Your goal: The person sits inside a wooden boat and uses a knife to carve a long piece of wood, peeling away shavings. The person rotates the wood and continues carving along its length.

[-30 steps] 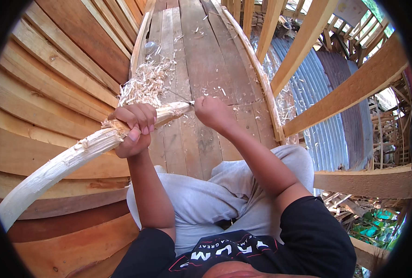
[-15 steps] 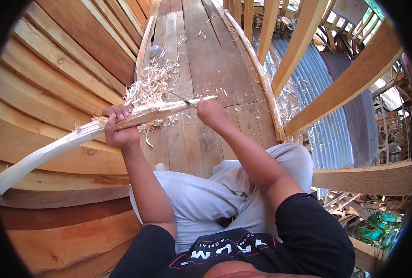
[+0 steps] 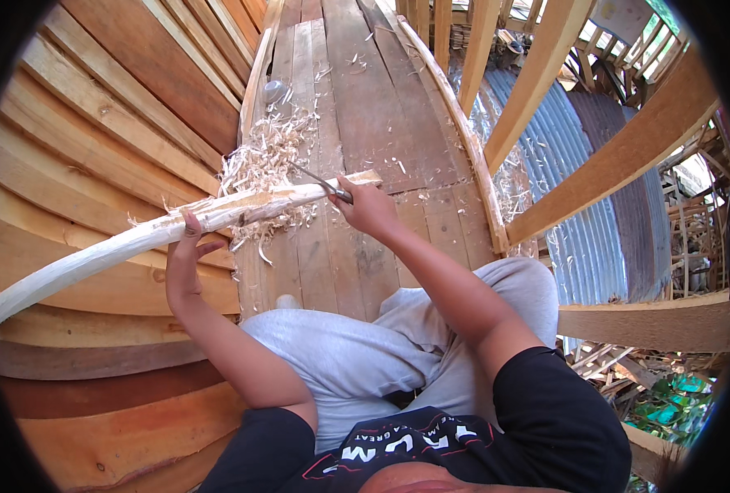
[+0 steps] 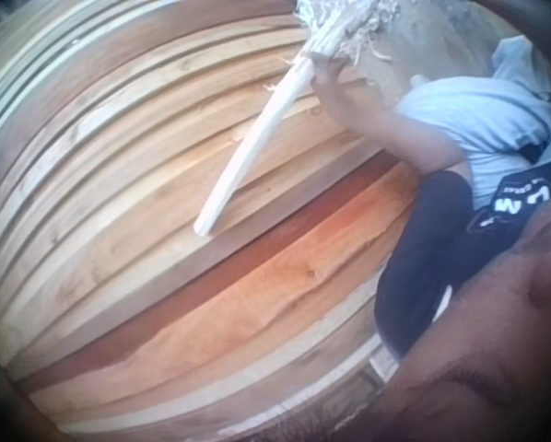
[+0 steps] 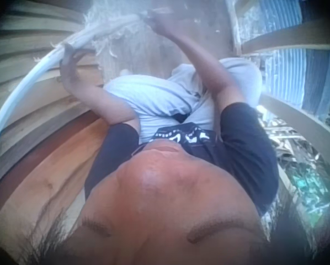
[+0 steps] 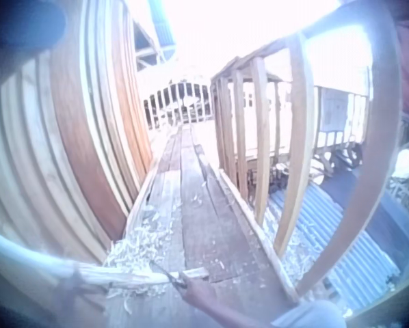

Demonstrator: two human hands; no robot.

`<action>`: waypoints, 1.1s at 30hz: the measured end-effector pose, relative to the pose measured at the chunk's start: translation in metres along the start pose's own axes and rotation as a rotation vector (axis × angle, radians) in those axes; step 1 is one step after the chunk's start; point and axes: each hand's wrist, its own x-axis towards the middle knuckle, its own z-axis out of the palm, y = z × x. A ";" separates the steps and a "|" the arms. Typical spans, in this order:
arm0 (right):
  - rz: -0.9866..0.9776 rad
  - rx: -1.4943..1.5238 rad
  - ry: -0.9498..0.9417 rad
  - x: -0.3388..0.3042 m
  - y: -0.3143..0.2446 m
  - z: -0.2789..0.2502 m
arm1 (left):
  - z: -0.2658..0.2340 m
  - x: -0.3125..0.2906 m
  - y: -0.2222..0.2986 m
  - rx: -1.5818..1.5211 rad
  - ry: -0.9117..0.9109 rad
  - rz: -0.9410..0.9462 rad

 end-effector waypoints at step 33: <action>-0.052 0.024 -0.061 -0.003 -0.006 -0.003 | 0.117 -0.135 0.108 -0.897 -1.080 0.777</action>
